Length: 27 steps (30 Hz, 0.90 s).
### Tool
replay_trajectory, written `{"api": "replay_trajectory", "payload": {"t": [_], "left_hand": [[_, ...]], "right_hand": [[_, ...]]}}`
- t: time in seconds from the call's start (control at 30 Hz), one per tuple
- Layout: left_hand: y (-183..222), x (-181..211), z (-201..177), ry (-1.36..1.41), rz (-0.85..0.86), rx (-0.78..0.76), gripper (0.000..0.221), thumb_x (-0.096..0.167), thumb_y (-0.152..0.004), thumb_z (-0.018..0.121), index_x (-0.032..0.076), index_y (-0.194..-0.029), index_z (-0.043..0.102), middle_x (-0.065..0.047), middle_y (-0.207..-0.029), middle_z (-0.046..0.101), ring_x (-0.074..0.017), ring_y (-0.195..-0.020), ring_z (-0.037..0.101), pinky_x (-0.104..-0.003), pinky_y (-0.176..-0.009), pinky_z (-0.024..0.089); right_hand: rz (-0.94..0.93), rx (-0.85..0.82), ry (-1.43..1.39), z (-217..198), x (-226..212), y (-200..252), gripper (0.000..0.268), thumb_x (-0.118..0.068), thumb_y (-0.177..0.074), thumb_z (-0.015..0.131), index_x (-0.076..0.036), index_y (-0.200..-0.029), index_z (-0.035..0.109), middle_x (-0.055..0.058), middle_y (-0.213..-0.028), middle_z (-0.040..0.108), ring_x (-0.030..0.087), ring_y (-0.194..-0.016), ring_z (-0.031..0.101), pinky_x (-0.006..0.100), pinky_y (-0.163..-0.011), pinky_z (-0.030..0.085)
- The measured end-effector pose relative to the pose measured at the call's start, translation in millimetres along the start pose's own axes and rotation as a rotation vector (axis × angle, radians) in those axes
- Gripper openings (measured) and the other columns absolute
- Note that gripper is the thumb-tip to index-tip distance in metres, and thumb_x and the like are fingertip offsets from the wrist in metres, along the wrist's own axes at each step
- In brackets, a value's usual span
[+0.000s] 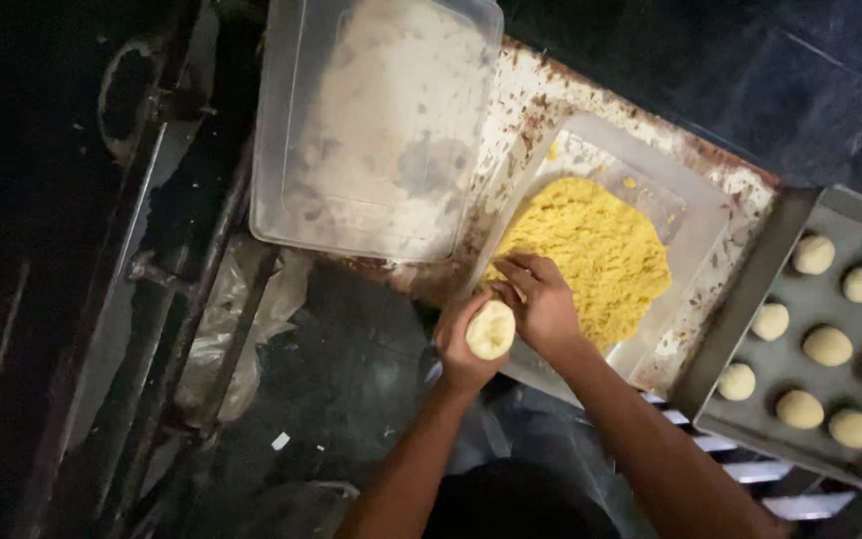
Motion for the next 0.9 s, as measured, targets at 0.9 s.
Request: {"api": "replay_trajectory", "payload": {"t": [0.9], "left_hand": [[-30,108,26,0.072,-0.195,-0.670,0.052,0.004,-0.065,0.085,0.002,-0.113,0.067,-0.015,-0.109,0.069,-0.0353,-0.103,0.069,-0.041,-0.087,0.056]], "right_hand": [[0.308,0.154,-0.236,-125,-63,74,0.011,-0.004,-0.079,0.080,-0.010,-0.088,0.075,0.006,-0.094,0.074,0.019,-0.090,0.065,0.032,-0.081,0.051]]}}
Point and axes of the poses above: each hand's wrist, its own y-axis away from the middle knuckle, its own z-axis out of the palm, x = y × z, the point moved 2 cm from there along -y, towards the middle knuckle
